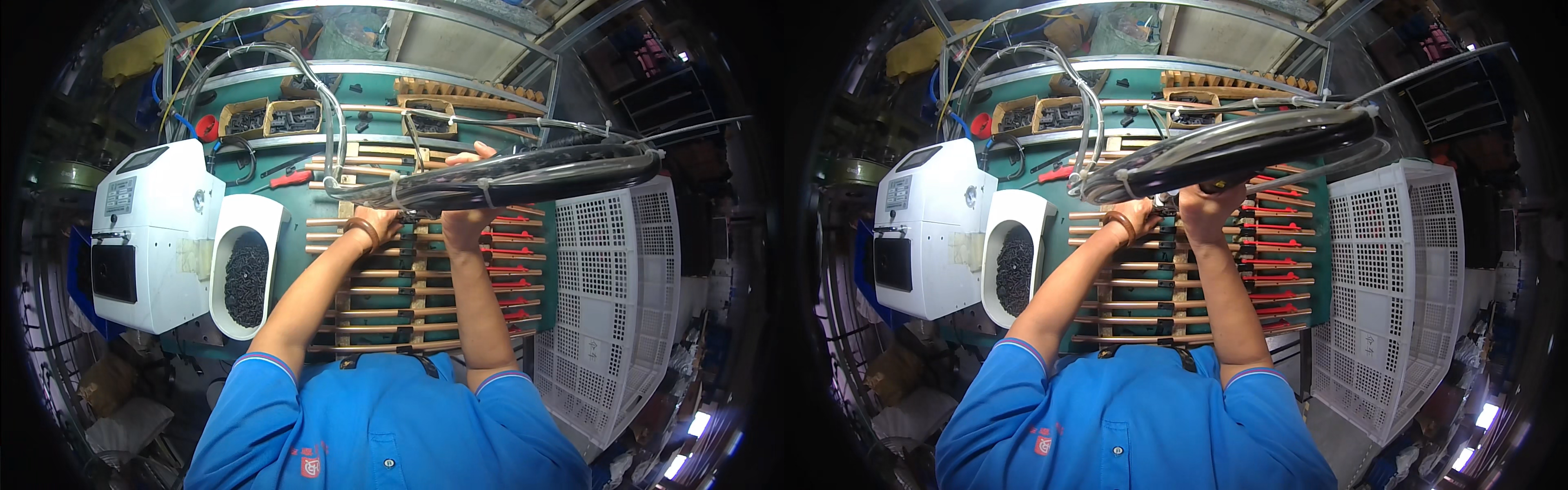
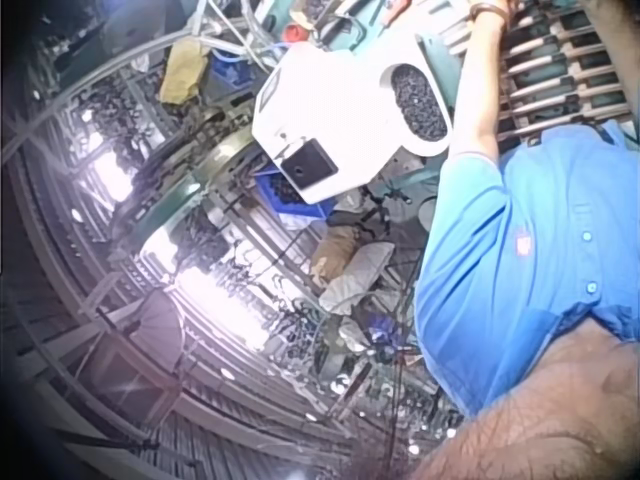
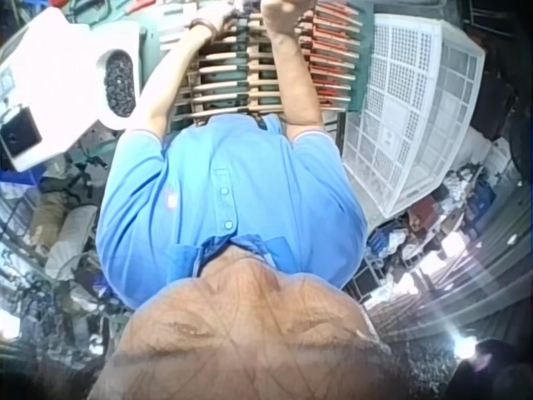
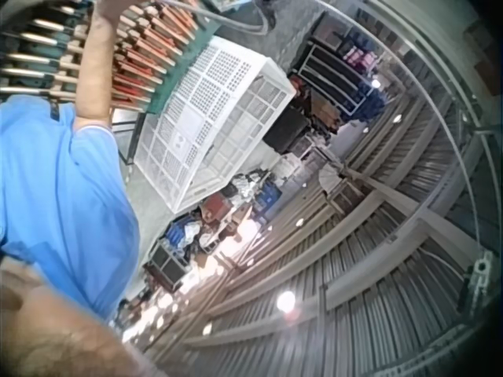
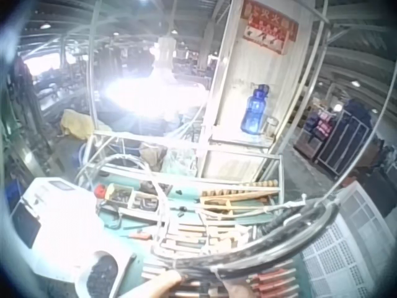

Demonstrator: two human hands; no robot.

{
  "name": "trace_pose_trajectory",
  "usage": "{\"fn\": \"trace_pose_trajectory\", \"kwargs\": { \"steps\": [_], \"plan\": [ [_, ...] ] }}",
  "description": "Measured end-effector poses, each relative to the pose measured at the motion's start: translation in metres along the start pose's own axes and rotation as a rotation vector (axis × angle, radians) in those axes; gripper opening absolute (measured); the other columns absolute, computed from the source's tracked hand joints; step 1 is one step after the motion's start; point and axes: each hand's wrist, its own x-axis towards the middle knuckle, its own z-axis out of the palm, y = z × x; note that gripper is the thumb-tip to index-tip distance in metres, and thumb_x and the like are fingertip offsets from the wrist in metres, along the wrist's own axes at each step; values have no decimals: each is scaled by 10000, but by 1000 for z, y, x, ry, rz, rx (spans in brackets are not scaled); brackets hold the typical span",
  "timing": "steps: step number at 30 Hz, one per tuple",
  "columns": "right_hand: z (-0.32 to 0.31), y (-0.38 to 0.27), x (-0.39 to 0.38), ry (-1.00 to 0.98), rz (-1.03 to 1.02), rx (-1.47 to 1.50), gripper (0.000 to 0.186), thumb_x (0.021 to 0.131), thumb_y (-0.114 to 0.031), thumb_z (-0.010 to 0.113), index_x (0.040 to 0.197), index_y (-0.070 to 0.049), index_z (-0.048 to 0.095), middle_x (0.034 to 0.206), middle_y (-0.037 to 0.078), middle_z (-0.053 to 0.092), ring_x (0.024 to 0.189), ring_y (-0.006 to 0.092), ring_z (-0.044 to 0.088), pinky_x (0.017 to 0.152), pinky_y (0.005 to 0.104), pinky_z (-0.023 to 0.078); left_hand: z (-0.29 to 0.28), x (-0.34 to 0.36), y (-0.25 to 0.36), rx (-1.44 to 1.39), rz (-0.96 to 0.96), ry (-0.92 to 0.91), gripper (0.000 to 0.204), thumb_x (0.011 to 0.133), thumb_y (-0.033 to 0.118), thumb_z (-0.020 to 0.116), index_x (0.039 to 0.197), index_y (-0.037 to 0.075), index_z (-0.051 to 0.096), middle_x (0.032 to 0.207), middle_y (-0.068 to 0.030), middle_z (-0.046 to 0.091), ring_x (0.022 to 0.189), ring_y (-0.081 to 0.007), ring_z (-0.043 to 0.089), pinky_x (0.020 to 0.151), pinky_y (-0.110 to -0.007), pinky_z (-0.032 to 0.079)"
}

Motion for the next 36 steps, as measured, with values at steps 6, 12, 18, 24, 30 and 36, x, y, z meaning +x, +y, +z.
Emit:
{"fn": "trace_pose_trajectory", "kwargs": {
  "steps": [6, 12, 18, 24, 30, 36],
  "plan": [
    [3, 7, -9, -107, -1, 106, 387, 871, -117, 610, 1179, 6, 412, 896, 92, 554, 817, 131, 540, 775, 246, 477, 42, 8, -34, -40, 25, 58, 354, 805, 291, 657, 1099, 115, 569, 1038, -202, 611, 954, -370, 599, 767, -444, 495],
    [5, 26, -23, 82, 176, 226, 349, 790, -239, 690, 1007, -25, 519, 868, 31, 551, 752, 131, 526, 738, 281, 465, 19, -6, -57, -105, -55, 78, 557, 829, 405, 610, 1301, 148, 462, 1325, -120, 470, 1225, -320, 430, 1050, -425, 320],
    [13, 24, -22, 23, 109, 294, 232, 767, -126, 669, 921, -34, 522, 818, 27, 557, 705, 126, 517, 700, 274, 455, 25, -23, -70, 324, 69, 69, 556, 858, 498, 535, 1306, 183, 442, 1314, -117, 476, 1176, -325, 479, 992, -425, 375],
    [21, 11, -18, 24, 66, 325, 181, 742, -55, 680, 835, -36, 526, 705, 12, 572, 606, 102, 511, 610, 236, 444, 6, -19, -60, -7, -82, -58, 511, 881, 524, 509, 1281, 207, 494, 1253, -133, 544, 1110, -334, 541, 935, -420, 428],
    [-3, -15, 3, -71, -1, 2, 330, 777, 45, 566, 1098, 20, 494, 951, 110, 607, 815, 144, 602, 728, 274, 520, -27, -31, -27, 35, -65, 88, 324, 810, 425, 631, 1035, 192, 648, 1044, -57, 599, 969, -267, 589, 783, -391, 492],
    [-8, -88, 36, 10, 224, 214, 362, 811, 35, 519, 1163, 60, 438, 839, 119, 625, 609, 129, 599, 606, 251, 514, -6, -45, 17, -41, 45, 239, 259, 768, 313, 692, 984, 175, 658, 873, -56, 587, 820, -281, 611, 693, -400, 507]
  ]
}}
